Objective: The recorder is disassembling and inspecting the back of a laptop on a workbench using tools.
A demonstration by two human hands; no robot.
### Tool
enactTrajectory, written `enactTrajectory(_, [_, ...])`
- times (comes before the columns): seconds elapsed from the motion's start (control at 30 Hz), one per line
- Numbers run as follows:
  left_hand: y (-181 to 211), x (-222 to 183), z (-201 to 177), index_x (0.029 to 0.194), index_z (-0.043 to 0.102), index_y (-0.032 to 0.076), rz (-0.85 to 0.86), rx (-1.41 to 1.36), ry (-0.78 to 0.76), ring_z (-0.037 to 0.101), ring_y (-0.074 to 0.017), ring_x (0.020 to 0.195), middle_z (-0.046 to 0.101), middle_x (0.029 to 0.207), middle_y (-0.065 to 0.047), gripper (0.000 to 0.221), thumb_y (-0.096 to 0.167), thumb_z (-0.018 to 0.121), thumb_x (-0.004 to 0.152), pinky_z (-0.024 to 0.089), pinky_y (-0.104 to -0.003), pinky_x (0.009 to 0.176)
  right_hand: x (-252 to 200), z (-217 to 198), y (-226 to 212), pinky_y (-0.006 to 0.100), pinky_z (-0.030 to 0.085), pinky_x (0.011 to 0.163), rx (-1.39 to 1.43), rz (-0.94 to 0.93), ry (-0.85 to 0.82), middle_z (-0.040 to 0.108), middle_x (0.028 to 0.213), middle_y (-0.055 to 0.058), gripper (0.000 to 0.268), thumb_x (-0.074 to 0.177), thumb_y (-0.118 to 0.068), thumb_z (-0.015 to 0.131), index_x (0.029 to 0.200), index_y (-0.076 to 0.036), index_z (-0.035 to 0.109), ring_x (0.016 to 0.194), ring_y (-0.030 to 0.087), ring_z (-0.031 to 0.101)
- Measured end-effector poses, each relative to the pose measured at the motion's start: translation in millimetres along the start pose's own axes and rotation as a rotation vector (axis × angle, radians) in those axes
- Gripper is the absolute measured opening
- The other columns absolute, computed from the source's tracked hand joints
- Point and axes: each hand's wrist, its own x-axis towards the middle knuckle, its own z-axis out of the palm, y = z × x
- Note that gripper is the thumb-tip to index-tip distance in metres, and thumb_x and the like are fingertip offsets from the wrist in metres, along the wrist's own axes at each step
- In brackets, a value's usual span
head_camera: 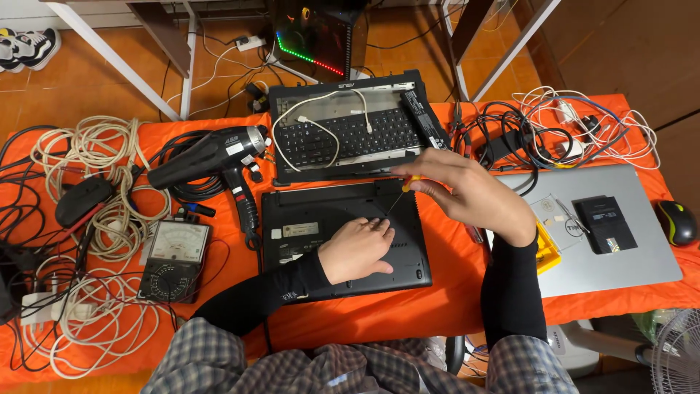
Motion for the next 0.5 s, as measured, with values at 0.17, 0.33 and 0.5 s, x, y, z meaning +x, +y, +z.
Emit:
enactTrajectory(0.17, [-2.7, 3.8, 5.1, 0.124, 0.061, -0.012, -0.056, 0.007, -0.103, 0.062, -0.0381, 0.122, 0.063, 0.128, -0.030, 0.075, 0.052, 0.070, 0.086, 0.048, -0.043, 0.101, 0.9, -2.4, -3.5, 0.037, 0.054, 0.091, 0.002, -0.063, 0.014, 0.071, 0.115, 0.011, 0.031, 0.094, -0.008, 0.067, 0.125, -0.005, 0.070, 0.108, 0.030, 0.068])
enactTrajectory(0.33, [-0.2, 0.7, 3.4, 0.124, 0.061, -0.013, -0.042, 0.067, -0.096, 0.062, -0.0388, 0.124, 0.061, 0.133, -0.032, 0.077, 0.054, 0.070, 0.086, 0.048, -0.043, 0.100, 1.3, -1.3, -0.8, 0.037, 0.053, 0.086, 0.042, -0.063, -0.010, 0.067, 0.106, 0.011, 0.033, 0.087, -0.014, 0.075, 0.121, -0.009, 0.076, 0.100, 0.028, 0.067])
enactTrajectory(0.5, [6.7, -4.6, 1.7, 0.127, 0.058, -0.014, -0.048, 0.128, -0.109, 0.059, -0.0405, 0.126, 0.057, 0.136, -0.034, 0.084, 0.058, 0.068, 0.084, 0.046, -0.044, 0.103, 0.2, -4.1, 0.9, 0.038, 0.052, 0.086, -0.048, -0.040, -0.006, 0.069, 0.099, 0.008, 0.032, 0.089, -0.013, 0.074, 0.121, -0.010, 0.076, 0.096, 0.028, 0.066])
